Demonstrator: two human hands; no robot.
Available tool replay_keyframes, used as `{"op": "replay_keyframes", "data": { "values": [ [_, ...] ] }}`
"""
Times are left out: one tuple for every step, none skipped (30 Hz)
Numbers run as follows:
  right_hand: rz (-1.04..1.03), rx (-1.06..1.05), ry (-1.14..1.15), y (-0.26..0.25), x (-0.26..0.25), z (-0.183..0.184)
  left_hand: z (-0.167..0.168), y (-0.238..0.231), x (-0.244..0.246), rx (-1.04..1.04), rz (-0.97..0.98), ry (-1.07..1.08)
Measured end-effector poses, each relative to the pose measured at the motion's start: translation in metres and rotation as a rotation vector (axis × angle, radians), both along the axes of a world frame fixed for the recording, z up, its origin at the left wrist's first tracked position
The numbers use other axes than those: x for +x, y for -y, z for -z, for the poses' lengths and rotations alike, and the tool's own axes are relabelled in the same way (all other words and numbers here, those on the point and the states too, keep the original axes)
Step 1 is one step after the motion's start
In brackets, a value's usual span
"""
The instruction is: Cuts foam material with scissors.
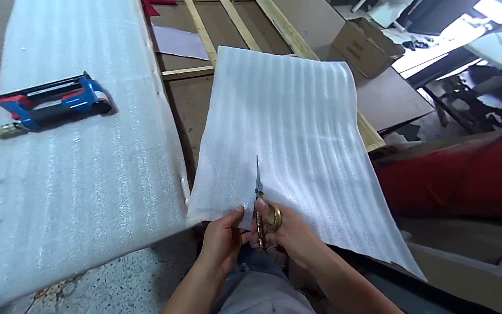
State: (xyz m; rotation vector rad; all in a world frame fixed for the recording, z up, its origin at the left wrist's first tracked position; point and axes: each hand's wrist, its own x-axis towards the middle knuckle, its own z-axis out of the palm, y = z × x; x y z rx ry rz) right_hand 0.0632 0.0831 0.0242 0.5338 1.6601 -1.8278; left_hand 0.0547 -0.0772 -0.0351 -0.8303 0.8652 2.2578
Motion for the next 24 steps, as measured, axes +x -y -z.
{"op": "replay_keyframes", "data": {
  "values": [
    [-0.027, 0.007, 0.007, 0.000, -0.006, 0.004, 0.001, 0.002, 0.001, -0.001, -0.017, 0.007],
    [-0.039, 0.013, 0.004, 0.002, -0.011, 0.007, 0.001, 0.003, 0.001, -0.012, -0.038, 0.015],
    [-0.028, 0.024, -0.010, 0.006, -0.014, 0.011, 0.001, 0.004, 0.000, -0.029, -0.064, 0.021],
    [0.008, 0.042, -0.037, 0.011, -0.014, 0.015, 0.000, 0.005, -0.002, -0.043, -0.086, 0.022],
    [0.048, 0.056, -0.070, 0.017, -0.014, 0.019, -0.001, 0.005, -0.003, -0.052, -0.106, 0.027],
    [0.074, 0.067, -0.103, 0.021, -0.013, 0.023, -0.002, 0.005, -0.004, -0.057, -0.123, 0.031],
    [0.085, 0.073, -0.122, 0.023, -0.014, 0.027, -0.003, 0.004, -0.006, -0.065, -0.135, 0.032],
    [0.089, 0.069, -0.125, 0.023, -0.017, 0.029, -0.004, 0.003, -0.006, -0.078, -0.146, 0.029],
    [0.083, 0.060, -0.107, 0.020, -0.021, 0.031, -0.005, 0.000, -0.006, -0.090, -0.161, 0.025],
    [0.065, 0.052, -0.072, 0.015, -0.025, 0.031, -0.006, -0.003, -0.005, -0.099, -0.177, 0.022],
    [0.042, 0.038, -0.037, 0.009, -0.028, 0.030, -0.007, -0.007, -0.003, -0.112, -0.190, 0.019],
    [0.021, 0.023, -0.021, 0.004, -0.033, 0.029, -0.008, -0.010, -0.002, -0.122, -0.202, 0.015],
    [0.002, 0.023, -0.033, 0.000, -0.037, 0.028, -0.010, -0.012, -0.003, -0.131, -0.212, 0.016],
    [-0.015, 0.037, -0.062, -0.004, -0.042, 0.029, -0.011, -0.015, -0.004, -0.133, -0.221, 0.018],
    [-0.009, 0.064, -0.095, -0.007, -0.045, 0.032, -0.012, -0.018, -0.004, -0.134, -0.233, 0.024],
    [-0.005, 0.079, -0.120, -0.009, -0.046, 0.035, -0.012, -0.021, -0.004, -0.138, -0.241, 0.027],
    [-0.012, 0.082, -0.134, -0.011, -0.049, 0.037, -0.012, -0.023, -0.005, -0.151, -0.251, 0.024],
    [-0.029, 0.089, -0.140, -0.014, -0.053, 0.039, -0.010, -0.024, -0.005, -0.168, -0.260, 0.019],
    [-0.058, 0.112, -0.145, -0.019, -0.059, 0.041, -0.008, -0.026, -0.003, -0.180, -0.266, 0.017],
    [-0.106, 0.150, -0.146, -0.025, -0.068, 0.042, -0.006, -0.028, -0.001, -0.180, -0.276, 0.021],
    [-0.165, 0.163, -0.140, -0.032, -0.080, 0.042, -0.003, -0.032, 0.000, -0.171, -0.286, 0.025],
    [-0.202, 0.146, -0.130, -0.036, -0.091, 0.041, 0.000, -0.034, 0.001, -0.160, -0.293, 0.028],
    [-0.225, 0.129, -0.127, -0.038, -0.100, 0.043, 0.003, -0.034, 0.002, -0.154, -0.289, 0.019],
    [-0.233, 0.117, -0.117, -0.038, -0.105, 0.045, 0.003, -0.030, 0.006, -0.174, -0.247, -0.011]
  ]
}}
